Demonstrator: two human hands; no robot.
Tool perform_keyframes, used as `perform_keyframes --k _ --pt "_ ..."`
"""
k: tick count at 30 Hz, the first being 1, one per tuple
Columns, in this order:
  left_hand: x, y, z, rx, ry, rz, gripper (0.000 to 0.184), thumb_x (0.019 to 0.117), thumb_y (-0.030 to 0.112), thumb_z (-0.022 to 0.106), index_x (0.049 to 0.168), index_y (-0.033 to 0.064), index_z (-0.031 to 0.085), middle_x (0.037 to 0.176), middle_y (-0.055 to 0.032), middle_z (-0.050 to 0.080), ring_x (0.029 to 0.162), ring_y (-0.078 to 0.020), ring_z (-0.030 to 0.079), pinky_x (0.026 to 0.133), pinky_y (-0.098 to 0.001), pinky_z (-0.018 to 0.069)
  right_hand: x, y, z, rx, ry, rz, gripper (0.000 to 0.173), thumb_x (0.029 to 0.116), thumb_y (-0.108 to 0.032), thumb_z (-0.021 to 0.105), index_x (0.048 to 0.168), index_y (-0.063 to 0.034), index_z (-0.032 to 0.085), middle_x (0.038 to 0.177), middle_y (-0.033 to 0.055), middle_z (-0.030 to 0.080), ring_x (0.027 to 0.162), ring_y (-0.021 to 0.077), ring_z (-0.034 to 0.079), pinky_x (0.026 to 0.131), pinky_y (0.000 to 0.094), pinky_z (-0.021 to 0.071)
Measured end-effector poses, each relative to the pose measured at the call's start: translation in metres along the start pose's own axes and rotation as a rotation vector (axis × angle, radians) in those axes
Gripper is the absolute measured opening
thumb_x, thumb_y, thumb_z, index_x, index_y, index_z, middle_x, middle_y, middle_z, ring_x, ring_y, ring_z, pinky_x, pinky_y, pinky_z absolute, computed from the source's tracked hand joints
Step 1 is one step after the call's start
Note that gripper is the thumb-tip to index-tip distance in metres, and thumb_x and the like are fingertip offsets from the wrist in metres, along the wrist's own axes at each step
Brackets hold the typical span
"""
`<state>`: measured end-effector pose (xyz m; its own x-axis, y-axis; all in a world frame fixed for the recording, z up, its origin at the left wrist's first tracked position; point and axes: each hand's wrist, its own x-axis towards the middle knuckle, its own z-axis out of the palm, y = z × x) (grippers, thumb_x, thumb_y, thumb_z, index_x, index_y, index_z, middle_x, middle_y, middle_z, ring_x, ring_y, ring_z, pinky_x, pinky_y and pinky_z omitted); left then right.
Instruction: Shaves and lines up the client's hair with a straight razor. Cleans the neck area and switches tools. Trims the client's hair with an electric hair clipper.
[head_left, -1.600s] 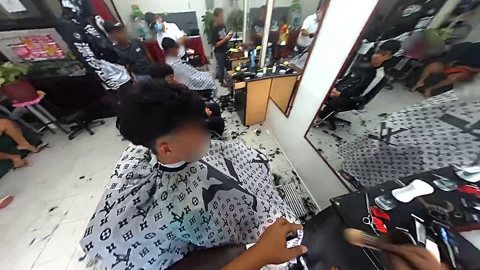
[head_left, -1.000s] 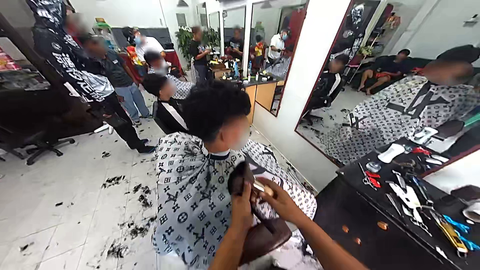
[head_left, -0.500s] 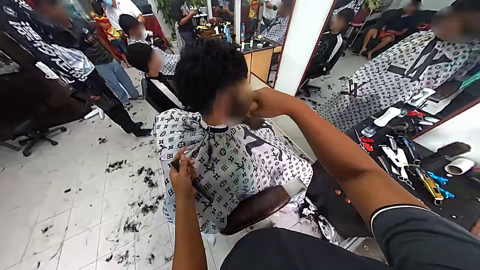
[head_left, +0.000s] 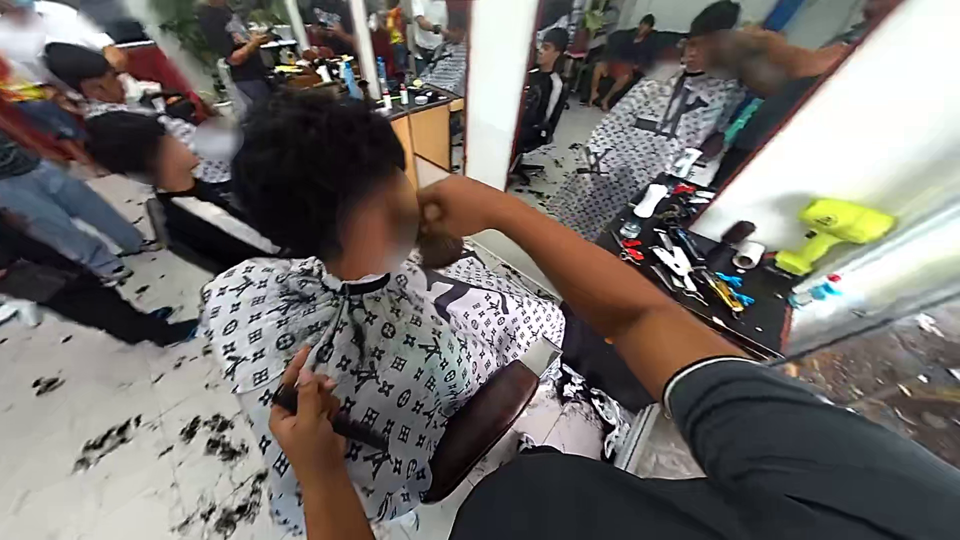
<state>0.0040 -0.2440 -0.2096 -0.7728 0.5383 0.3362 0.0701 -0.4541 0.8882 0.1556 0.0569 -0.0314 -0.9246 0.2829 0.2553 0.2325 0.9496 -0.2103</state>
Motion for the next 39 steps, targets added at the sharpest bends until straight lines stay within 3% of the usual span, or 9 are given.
perform_keyframes --k 4,8,11,13,20,25,29,33,39 --pt "-0.001 0.002 0.004 0.034 0.006 0.023 0.033 0.1071 0.011 0.039 0.135 -0.0013 0.052 0.073 0.0133 0.059 0.048 0.004 0.047 0.043 -0.0111 0.0394 -0.008 -0.018 -0.002 0.37 0.416 -0.163 0.025 0.0911 -0.014 0.075 0.108 0.0029 0.07 0.105 0.0131 0.072 0.094 0.0193 0.069 0.085 0.0386 0.0574" --pt "0.0 0.002 0.002 0.026 -0.003 0.04 0.033 0.1069 0.01 0.037 0.135 -0.0013 0.05 0.073 0.0143 0.058 0.049 0.0046 0.047 0.043 -0.0109 0.0397 -0.017 -0.016 0.029 1.149 0.451 -0.207 0.019 0.0936 -0.01 0.063 0.109 -0.0007 0.057 0.106 0.0084 0.07 0.061 0.0061 0.058 0.05 0.0231 0.0469" --pt "0.0 -0.002 -0.003 0.021 -0.022 0.061 0.033 0.1067 0.008 0.037 0.135 -0.0031 0.049 0.074 0.0135 0.058 0.049 0.0044 0.047 0.043 -0.0111 0.0398 -0.033 0.023 0.053 0.361 0.321 0.215 0.023 0.0917 -0.013 0.072 0.11 0.0015 0.069 0.1 0.0146 0.07 0.087 0.0252 0.068 0.077 0.0457 0.0571" --pt "0.002 -0.003 -0.004 0.006 -0.018 0.055 0.032 0.1069 0.008 0.036 0.134 -0.0019 0.05 0.072 0.0137 0.057 0.047 0.0047 0.046 0.042 -0.0106 0.0385 -0.035 0.026 0.063 0.036 0.196 0.372 0.024 0.0897 -0.017 0.067 0.111 -0.0068 0.07 0.105 0.0147 0.068 0.096 0.0333 0.068 0.078 0.0586 0.0544" --pt "0.006 -0.002 -0.005 0.014 -0.035 0.033 0.033 0.1083 0.009 0.034 0.135 -0.0013 0.049 0.072 0.0145 0.058 0.047 0.005 0.047 0.042 -0.0106 0.0398 -0.025 -0.032 0.057 0.925 0.591 -0.197 0.022 0.0878 0.004 0.071 0.106 0.012 0.062 0.11 0.0203 0.068 0.104 0.0205 0.066 0.093 0.0358 0.0542" --pt "0.009 -0.001 0.0 0.014 -0.022 0.033 0.031 0.1081 0.009 0.036 0.135 -0.0012 0.05 0.072 0.0135 0.058 0.047 0.0044 0.047 0.043 -0.0112 0.0403 -0.031 0.013 0.065 0.1 0.34 0.315 0.027 0.0918 -0.01 0.065 0.118 -0.0051 0.071 0.111 0.0158 0.07 0.101 0.0324 0.069 0.085 0.0563 0.0558" --pt "0.008 -0.002 -0.003 0.065 0.031 -0.036 0.03 0.1069 0.012 0.042 0.132 0.0027 0.053 0.071 0.0118 0.059 0.05 0.0028 0.048 0.046 -0.0132 0.0424 -0.023 -0.056 0.076 0.079 0.575 -0.178 0.017 0.0911 -0.008 0.069 0.106 -0.0015 0.074 0.117 0.0145 0.071 0.106 0.0298 0.068 0.088 0.0465 0.0559" --pt "0.009 -0.01 -0.011 0.058 0.007 -0.04 0.032 0.1082 0.02 0.046 0.135 0.0098 0.059 0.075 0.0095 0.06 0.05 0.0014 0.045 0.046 -0.0147 0.04 -0.034 -0.105 0.084 0.222 0.319 -0.578 0.018 0.0924 -0.009 0.068 0.108 -0.0022 0.074 0.117 0.0132 0.072 0.11 0.028 0.069 0.093 0.0451 0.0572" --pt "-0.015 0.009 -0.007 0.09 -0.207 -0.088 0.042 0.1009 0.032 0.059 0.138 0.0123 0.058 0.074 0.0105 0.063 0.052 0.0015 0.05 0.05 -0.0168 0.0452 -0.079 -0.009 0.061 -0.008 0.423 0.186 0.029 0.0978 -0.018 0.064 0.121 -0.0023 0.068 0.126 0.021 0.066 0.116 0.0387 0.064 0.096 0.0596 0.0529"
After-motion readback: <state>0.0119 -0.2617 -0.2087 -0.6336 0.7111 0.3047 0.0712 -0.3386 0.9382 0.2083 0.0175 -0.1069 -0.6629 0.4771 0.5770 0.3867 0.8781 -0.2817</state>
